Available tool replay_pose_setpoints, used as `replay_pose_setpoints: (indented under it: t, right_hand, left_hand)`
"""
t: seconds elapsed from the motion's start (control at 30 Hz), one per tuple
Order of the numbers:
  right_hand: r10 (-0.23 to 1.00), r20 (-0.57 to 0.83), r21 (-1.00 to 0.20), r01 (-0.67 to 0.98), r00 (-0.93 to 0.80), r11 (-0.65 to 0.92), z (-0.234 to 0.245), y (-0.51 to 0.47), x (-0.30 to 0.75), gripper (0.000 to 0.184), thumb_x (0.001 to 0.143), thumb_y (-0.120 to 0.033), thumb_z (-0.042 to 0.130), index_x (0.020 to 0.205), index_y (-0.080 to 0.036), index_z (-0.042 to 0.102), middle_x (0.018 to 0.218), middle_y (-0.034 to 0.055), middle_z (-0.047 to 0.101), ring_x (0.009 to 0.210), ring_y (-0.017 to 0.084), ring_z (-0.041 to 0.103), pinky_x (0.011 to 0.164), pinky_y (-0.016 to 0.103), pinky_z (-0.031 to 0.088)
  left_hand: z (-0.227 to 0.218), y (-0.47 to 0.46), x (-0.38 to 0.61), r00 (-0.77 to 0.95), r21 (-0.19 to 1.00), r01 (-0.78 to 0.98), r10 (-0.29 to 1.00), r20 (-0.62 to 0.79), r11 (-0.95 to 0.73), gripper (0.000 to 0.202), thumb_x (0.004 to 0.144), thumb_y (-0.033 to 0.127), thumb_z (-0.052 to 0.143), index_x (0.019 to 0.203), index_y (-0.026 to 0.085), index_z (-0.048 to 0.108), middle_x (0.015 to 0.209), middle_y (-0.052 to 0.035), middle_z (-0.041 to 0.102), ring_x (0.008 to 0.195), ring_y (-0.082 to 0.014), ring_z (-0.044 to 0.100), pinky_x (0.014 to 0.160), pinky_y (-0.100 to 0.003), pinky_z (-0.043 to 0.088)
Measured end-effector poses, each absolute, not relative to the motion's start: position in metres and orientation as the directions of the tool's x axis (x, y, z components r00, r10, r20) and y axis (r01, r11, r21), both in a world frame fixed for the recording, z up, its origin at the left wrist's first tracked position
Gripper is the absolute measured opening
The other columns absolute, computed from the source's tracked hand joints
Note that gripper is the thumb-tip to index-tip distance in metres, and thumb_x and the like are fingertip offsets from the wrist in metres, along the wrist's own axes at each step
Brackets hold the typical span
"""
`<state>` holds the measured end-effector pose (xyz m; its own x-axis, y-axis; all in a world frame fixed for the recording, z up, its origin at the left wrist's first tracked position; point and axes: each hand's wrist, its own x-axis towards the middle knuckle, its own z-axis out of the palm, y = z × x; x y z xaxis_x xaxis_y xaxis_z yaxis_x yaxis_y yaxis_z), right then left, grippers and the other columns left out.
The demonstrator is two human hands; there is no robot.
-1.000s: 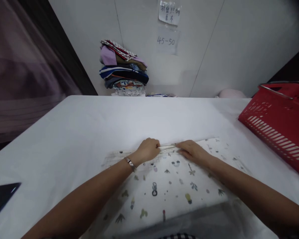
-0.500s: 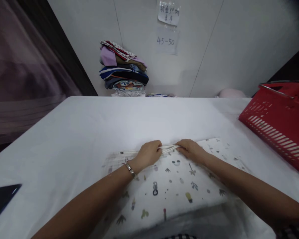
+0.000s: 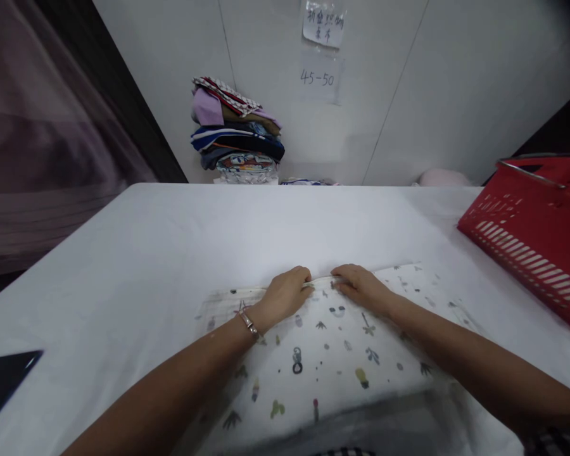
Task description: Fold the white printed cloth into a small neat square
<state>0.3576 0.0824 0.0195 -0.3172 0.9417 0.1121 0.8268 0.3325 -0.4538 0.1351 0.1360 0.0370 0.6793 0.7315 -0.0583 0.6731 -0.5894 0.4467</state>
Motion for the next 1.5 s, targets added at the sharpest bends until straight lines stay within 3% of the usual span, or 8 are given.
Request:
replay_pose_setpoints:
  t: [0.37,0.57,0.83,0.93,1.07,1.2,1.33,1.5]
  right_hand:
    - [0.896,0.216,-0.514,0.735,-0.389,0.443,0.027,0.076,0.358,0.01,0.086,-0.019,0.047,0.086,-0.021,0.057,0.101,0.0068,0.062,0.094,0.019,0.055,0.084,0.035,0.045]
    - [0.892,0.236,-0.456,0.767,-0.386,0.452,0.024,0.078,0.359,0.012,0.087,-0.021,0.046,0.089,-0.02,0.058,0.094,0.0078,0.062,0.091,0.02,0.054,0.081,0.035,0.045]
    - [0.971,-0.016,-0.482,0.853,-0.238,0.201,0.03,0.088,0.354,0.01,0.085,-0.021,0.049,0.082,-0.019,0.059,0.083,0.0038,0.062,0.078,0.017,0.055,0.07,0.028,0.042]
    - [0.976,-0.067,-0.452,0.878,-0.207,0.155,0.034,0.093,0.352,0.009,0.084,-0.021,0.051,0.081,-0.019,0.059,0.082,0.0038,0.063,0.075,0.016,0.055,0.066,0.026,0.04]
    - [0.974,-0.124,-0.319,0.937,-0.19,0.142,0.039,0.095,0.358,0.016,0.086,-0.03,0.051,0.088,-0.018,0.06,0.085,0.0058,0.065,0.075,0.018,0.057,0.065,0.027,0.039]
    - [0.969,-0.153,-0.257,0.955,-0.195,0.152,0.044,0.09,0.371,0.025,0.087,-0.039,0.049,0.093,-0.018,0.061,0.089,0.0068,0.066,0.076,0.019,0.059,0.064,0.027,0.038]
    - [0.979,-0.143,-0.239,0.965,-0.144,0.107,0.045,0.084,0.386,0.026,0.088,-0.04,0.049,0.094,-0.018,0.061,0.086,0.0065,0.067,0.074,0.019,0.059,0.063,0.026,0.038]
    - [0.989,-0.044,-0.232,0.965,-0.139,0.125,0.032,0.089,0.397,0.029,0.088,-0.044,0.049,0.092,-0.018,0.06,0.086,0.0058,0.066,0.077,0.019,0.058,0.066,0.027,0.038]
  left_hand:
    - [0.043,0.138,0.129,0.723,0.535,0.612,0.686,-0.082,-0.582,0.019,0.084,0.034,0.047,0.077,0.02,0.057,0.084,-0.0008,0.06,0.074,-0.0145,0.054,0.065,-0.027,0.04]
    - [0.043,0.141,0.132,0.7,0.505,0.645,0.709,-0.088,-0.574,0.027,0.085,0.036,0.044,0.07,0.018,0.059,0.084,-0.002,0.061,0.072,-0.0142,0.055,0.065,-0.027,0.041]
    - [0.039,0.144,0.141,0.645,0.415,0.726,0.753,-0.133,-0.549,0.031,0.084,0.033,0.043,0.064,0.017,0.059,0.082,-0.0049,0.063,0.069,-0.0152,0.057,0.062,-0.027,0.04]
    - [0.036,0.145,0.146,0.62,0.352,0.758,0.774,-0.129,-0.549,0.029,0.083,0.03,0.042,0.065,0.016,0.06,0.079,-0.0065,0.064,0.067,-0.016,0.057,0.061,-0.028,0.04]
    - [0.033,0.146,0.149,0.601,0.305,0.778,0.792,-0.104,-0.55,0.023,0.08,0.025,0.043,0.067,0.017,0.061,0.074,-0.0063,0.064,0.066,-0.0164,0.056,0.059,-0.028,0.038]
    - [0.033,0.147,0.148,0.575,0.342,0.787,0.811,-0.105,-0.514,0.017,0.077,0.025,0.045,0.068,0.018,0.058,0.074,-0.005,0.064,0.067,-0.0166,0.056,0.059,-0.027,0.037]
    - [0.031,0.147,0.146,0.564,0.399,0.777,0.82,-0.096,-0.488,0.013,0.078,0.026,0.046,0.085,0.019,0.055,0.076,-0.0035,0.063,0.069,-0.0177,0.057,0.058,-0.028,0.036]
    - [0.024,0.144,0.144,0.627,0.424,0.716,0.777,-0.044,-0.554,0.017,0.087,0.027,0.037,0.088,0.02,0.053,0.089,-0.0032,0.061,0.078,-0.0165,0.056,0.066,-0.028,0.038]
